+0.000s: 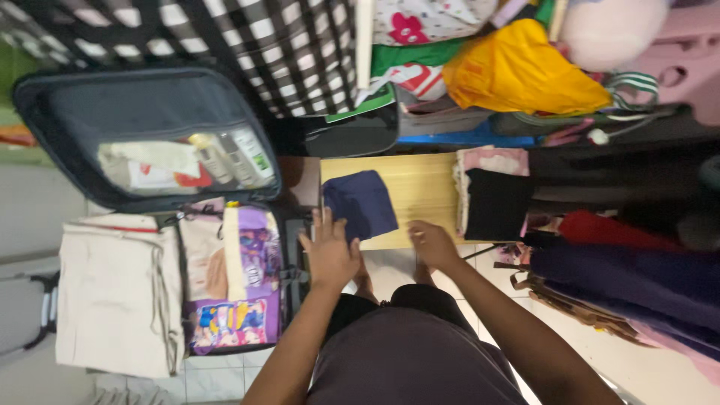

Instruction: The person packs various folded clothes into an open suitcase. They pick up items from a nearby table, including shirts, pants, and shorts, and place them neatly inside the luggage.

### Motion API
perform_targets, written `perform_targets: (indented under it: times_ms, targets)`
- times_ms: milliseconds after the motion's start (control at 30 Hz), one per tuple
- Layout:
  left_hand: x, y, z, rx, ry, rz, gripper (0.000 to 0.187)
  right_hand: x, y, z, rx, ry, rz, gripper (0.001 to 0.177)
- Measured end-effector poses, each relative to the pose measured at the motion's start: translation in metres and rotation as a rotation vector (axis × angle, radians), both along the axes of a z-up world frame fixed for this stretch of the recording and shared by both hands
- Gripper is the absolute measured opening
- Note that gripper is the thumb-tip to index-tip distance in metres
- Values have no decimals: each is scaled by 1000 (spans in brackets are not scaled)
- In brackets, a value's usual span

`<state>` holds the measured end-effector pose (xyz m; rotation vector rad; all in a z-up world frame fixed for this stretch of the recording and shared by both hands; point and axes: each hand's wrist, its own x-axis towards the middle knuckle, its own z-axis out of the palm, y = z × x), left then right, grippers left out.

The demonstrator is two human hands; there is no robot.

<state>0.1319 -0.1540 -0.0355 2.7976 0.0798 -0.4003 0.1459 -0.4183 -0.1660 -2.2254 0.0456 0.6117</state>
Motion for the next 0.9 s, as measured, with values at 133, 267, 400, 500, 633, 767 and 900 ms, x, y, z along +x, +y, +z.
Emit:
perform_targets:
  times_ms: [133,267,400,500,633,767,900]
  targets:
    - [1,-69,-14,-47,161,-46,58,-10,-116,-76,-8,-4,-439,29]
    - [-2,-121,-24,-60,225,-98,56,-7,-197,-100,203,265,-879,36]
    - [-2,-155,-25,-65,283,-92,54,-5,-233,-114,346,448,-1143,39]
    - [-2,-174,-26,-93,295,-57,52,-4,-237,-119,574,584,-1241,40]
    - [3,-195,-25,-71,330,-39,51,-1,-240,-123,446,769,-1318,40]
    - [2,-211,-26,-111,342,12,49,-2,-245,-126,575,766,-1290,33]
    - [-1,-225,-28,-131,296,23,47,-4,-247,-125,640,832,-1337,32]
